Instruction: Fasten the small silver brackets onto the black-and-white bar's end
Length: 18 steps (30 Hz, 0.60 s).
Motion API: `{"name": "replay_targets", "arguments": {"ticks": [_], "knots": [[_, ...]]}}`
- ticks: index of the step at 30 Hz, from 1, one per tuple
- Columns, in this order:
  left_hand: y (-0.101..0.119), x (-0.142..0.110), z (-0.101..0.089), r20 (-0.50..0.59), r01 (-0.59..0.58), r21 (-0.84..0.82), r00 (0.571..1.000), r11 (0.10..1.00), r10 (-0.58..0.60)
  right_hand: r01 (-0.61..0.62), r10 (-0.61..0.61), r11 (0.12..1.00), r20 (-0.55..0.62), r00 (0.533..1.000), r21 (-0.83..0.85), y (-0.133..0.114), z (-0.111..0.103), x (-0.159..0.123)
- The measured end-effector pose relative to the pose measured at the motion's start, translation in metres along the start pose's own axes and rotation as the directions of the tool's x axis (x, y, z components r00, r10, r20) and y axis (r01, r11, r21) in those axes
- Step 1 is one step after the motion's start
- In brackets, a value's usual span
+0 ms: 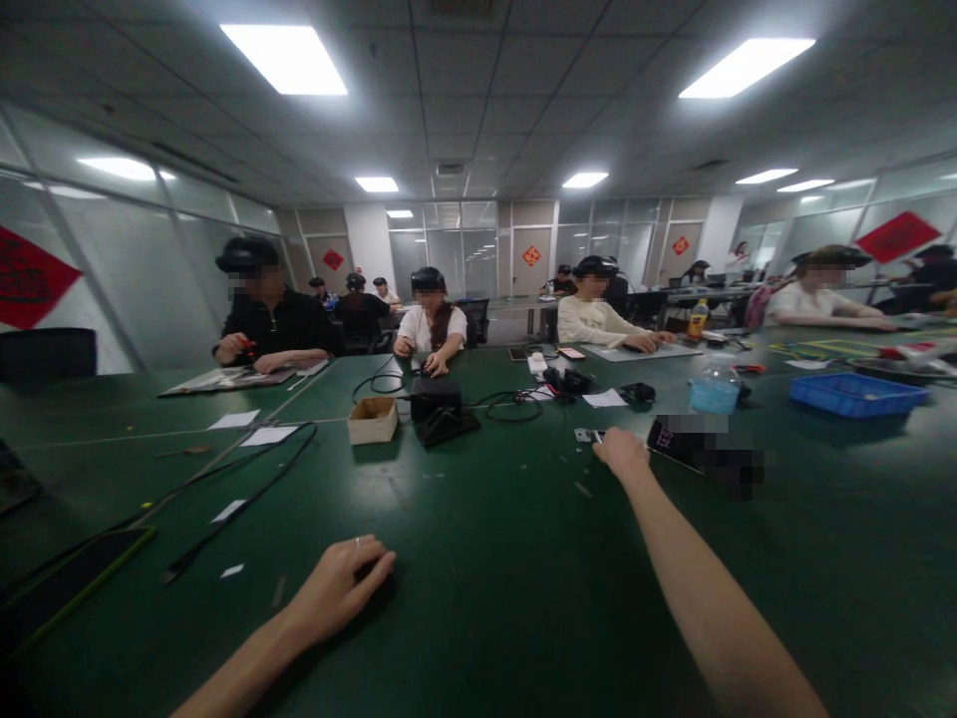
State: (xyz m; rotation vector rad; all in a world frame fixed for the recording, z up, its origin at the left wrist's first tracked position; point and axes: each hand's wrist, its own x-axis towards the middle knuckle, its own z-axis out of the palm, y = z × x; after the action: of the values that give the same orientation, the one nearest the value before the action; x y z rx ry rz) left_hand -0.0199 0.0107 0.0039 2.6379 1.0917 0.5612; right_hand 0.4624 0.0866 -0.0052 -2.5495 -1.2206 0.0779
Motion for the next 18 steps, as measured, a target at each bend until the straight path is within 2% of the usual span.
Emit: {"name": "replay_targets", "arguments": {"ticks": [6,11,18], "knots": [[0.002,-0.002,0.002,-0.014,0.014,0.005,1.0,1.0,-0.014,-0.021,0.024,0.999,0.05,0.998,-0.049,-0.009,-0.005,-0.013],[0.0,-0.003,0.005,-0.042,0.016,0.052,0.999,0.999,-0.014,0.033,-0.031,0.998,0.037,0.999,-0.045,-0.012,-0.002,-0.011],[0.0,-0.003,0.005,-0.023,0.026,0.051,0.999,0.998,-0.024,0.102,-0.102,0.995,0.102,0.99,0.003,-0.024,-0.002,-0.013]]}}
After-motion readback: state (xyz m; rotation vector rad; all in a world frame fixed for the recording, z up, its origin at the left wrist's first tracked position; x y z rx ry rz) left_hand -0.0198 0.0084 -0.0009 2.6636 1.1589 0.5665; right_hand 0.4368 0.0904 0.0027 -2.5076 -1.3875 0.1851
